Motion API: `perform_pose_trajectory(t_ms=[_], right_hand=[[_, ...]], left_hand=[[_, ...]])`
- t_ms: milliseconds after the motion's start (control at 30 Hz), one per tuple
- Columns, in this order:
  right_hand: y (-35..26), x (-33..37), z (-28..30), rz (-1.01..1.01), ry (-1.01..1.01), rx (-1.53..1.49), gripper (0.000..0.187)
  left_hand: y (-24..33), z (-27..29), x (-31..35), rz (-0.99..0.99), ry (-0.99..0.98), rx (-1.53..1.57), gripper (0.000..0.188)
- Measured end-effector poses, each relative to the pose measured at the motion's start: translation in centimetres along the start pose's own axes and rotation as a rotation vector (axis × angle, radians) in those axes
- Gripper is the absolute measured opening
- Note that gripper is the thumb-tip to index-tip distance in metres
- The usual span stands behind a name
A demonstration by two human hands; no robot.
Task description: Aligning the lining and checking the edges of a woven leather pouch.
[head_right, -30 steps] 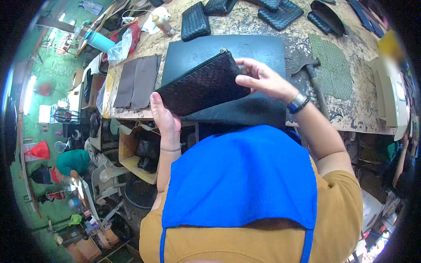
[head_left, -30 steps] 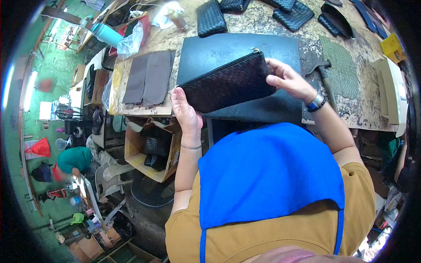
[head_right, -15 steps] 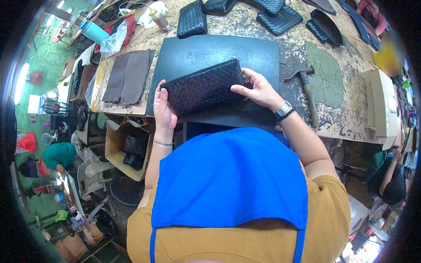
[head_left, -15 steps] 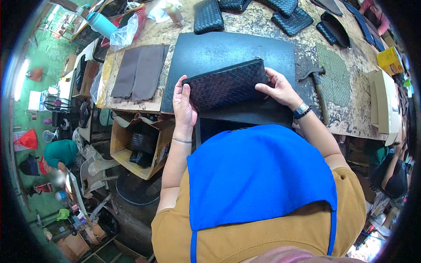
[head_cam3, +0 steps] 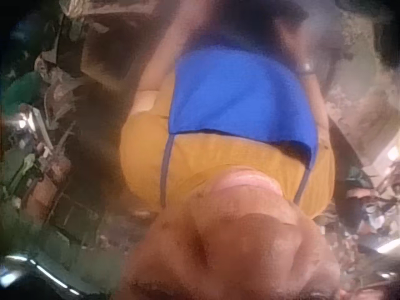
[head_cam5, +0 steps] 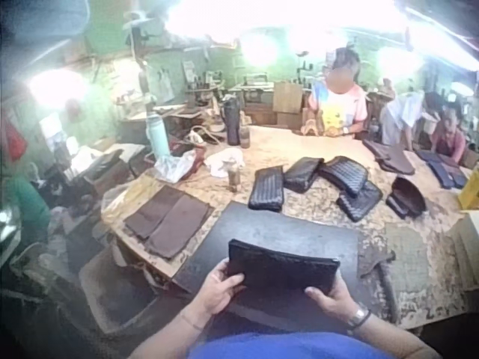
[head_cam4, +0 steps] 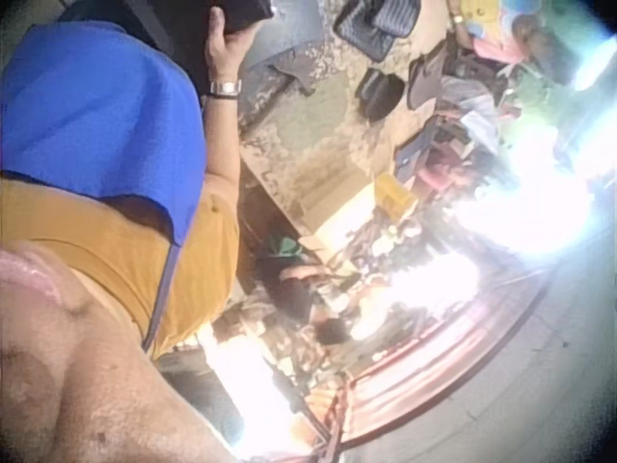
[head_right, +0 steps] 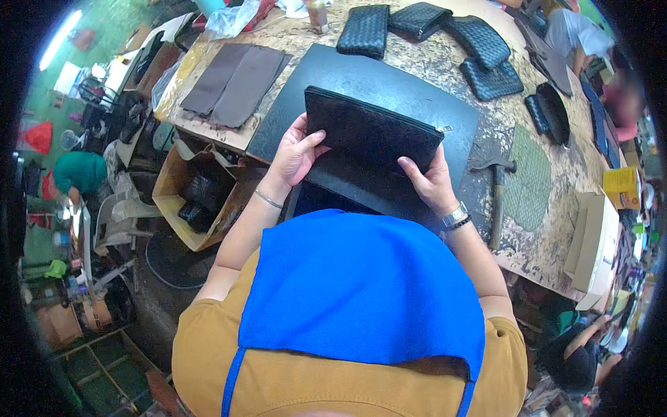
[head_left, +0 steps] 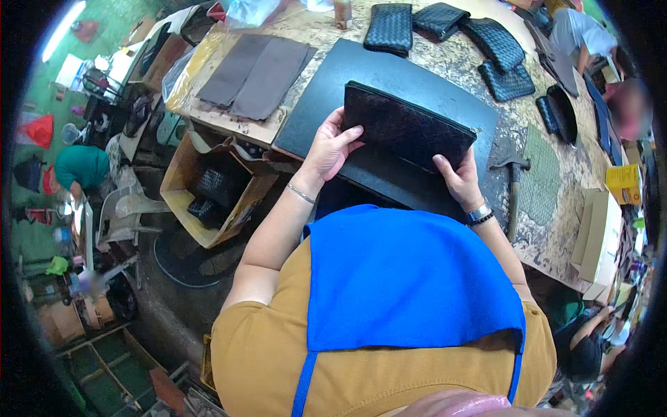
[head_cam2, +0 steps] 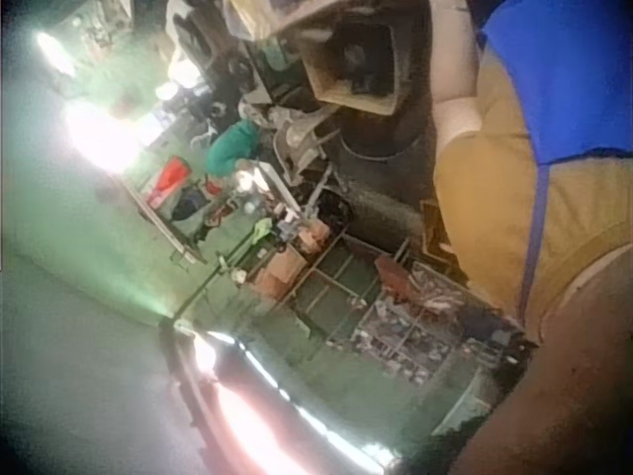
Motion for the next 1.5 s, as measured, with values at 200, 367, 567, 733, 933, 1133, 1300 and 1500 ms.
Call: perform_pose_trajectory(t_ms=[200, 367, 567, 733, 933, 1133, 1300, 1500], right_hand=[[-0.1, -0.9, 0.1, -0.037, 0.015, 0.012, 0.062], [-1.6, -1.5, 2.0, 0.107, 0.449, 0.273, 0.078], [-12.9, -4.6, 0.2, 0.587, 0.192, 0.626, 0.053], [-14.8, -5.8, -1.6, 0.528, -0.004, 0.275, 0.04], [-14.1, -5.5, -2.0, 0.453, 0.016, 0.151, 0.027], [-16.1, -4.9, -2.4, 0.624, 0.067, 0.412, 0.023], [-16.3, -4.9, -3.2, 0.589, 0.04, 0.48, 0.018], [-15.2, -3.6, -2.4, 0.677, 0.039, 0.474, 0.017]], left_hand=[[-0.3, 0.2, -0.1, -0.086, 0.008, -0.005, 0.038], [0.1, -1.6, 1.2, -0.496, 0.03, -0.29, 0.035], [1.8, -6.7, 4.5, -0.647, -0.151, -0.489, 0.031], [1.6, -7.8, 5.3, -0.645, -0.282, -0.597, 0.037], [1.6, -8.6, 5.9, -0.642, -0.315, -0.607, 0.03], [1.9, -8.4, 5.7, -0.636, -0.276, -0.654, 0.021], [2.2, -8.4, 6.1, -0.685, -0.306, -0.69, 0.018], [4.3, -8.5, 6.7, -0.72, -0.208, -0.732, 0.015]])
Point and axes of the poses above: each hand's wrist, its own x-axis away from the middle knuckle, its own z-axis out of the back of the hand, y = z × x, the point moved 4 cm from there along -x, towards the middle knuckle, and after that the axes turned 13 degrees about x, right-handed, at the moved point
